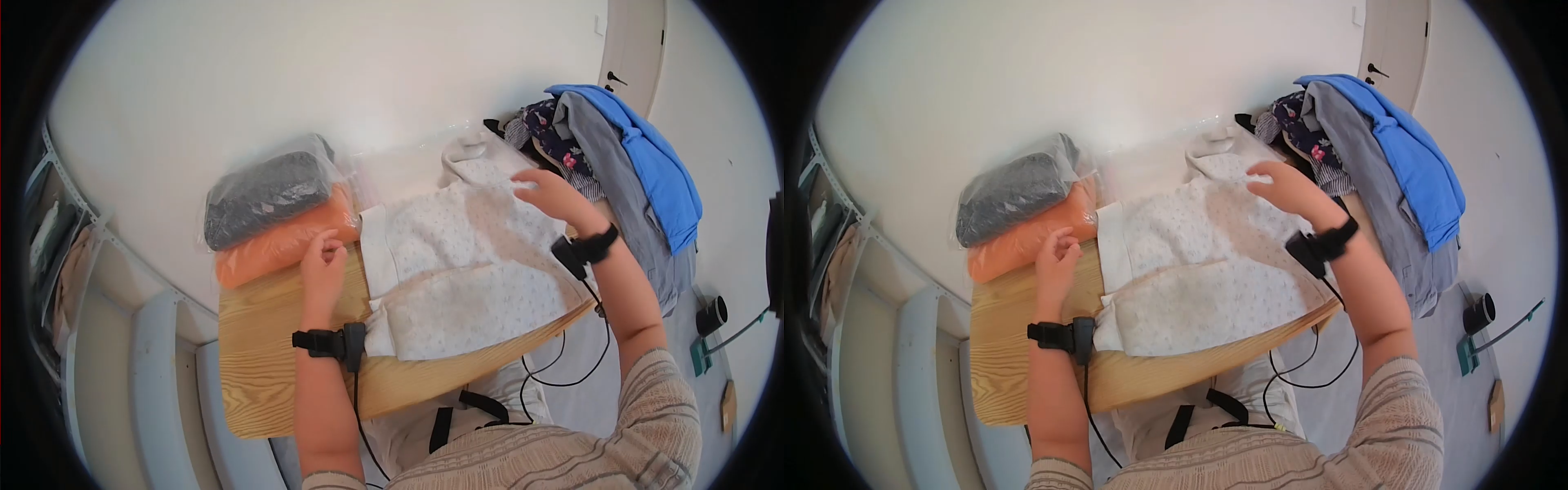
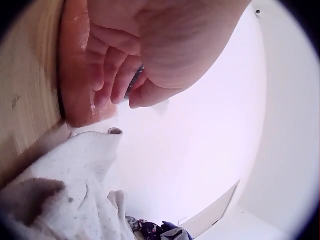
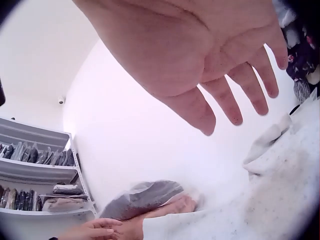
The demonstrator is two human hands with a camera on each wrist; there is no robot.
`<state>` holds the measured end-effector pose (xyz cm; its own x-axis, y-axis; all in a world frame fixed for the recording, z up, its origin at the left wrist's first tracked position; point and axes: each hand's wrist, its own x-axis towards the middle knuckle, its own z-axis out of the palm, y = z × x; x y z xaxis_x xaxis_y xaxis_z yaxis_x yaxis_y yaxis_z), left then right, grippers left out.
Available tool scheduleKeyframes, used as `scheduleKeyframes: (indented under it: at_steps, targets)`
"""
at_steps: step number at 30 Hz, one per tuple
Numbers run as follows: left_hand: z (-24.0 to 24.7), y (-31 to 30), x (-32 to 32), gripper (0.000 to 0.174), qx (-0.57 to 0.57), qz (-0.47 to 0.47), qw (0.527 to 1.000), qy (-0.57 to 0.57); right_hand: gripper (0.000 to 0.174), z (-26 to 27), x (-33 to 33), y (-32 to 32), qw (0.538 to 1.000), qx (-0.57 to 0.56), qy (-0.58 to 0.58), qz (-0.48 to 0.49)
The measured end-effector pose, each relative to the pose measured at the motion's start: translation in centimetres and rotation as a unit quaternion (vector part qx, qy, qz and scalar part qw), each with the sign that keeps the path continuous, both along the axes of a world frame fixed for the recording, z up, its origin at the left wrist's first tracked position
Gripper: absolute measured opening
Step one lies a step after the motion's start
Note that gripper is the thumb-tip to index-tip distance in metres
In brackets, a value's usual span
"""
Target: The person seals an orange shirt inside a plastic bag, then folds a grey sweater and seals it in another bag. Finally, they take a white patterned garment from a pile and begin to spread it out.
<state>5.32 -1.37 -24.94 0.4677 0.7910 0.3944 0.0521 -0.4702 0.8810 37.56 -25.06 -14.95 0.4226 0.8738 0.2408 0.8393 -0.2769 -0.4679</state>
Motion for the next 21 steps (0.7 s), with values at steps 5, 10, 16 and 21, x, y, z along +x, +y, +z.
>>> scheduleKeyframes:
  at_steps: [5,10,16,21]
  targets:
    - [0.2,0.3,-0.2,0.023,-0.008,-0.022,1.0,0.013,0.033,-1.8,-2.6,-9.6,0.998,-0.037,0.053,-0.016]
    - [0.0,0.2,-0.6,0.022,-0.011,-0.098,0.992,0.073,0.03,-7.0,-2.3,-16.5,0.984,0.005,0.15,-0.094]
    - [4.9,-5.7,-1.3,0.036,-0.184,-0.177,0.917,0.306,0.03,-13.3,-2.3,-18.1,0.983,0.165,0.067,-0.044]
    - [5.1,-9.4,-3.9,0.046,-0.026,-0.198,0.906,0.372,0.03,-13.7,-1.7,-18.9,0.985,0.16,0.067,-0.025]
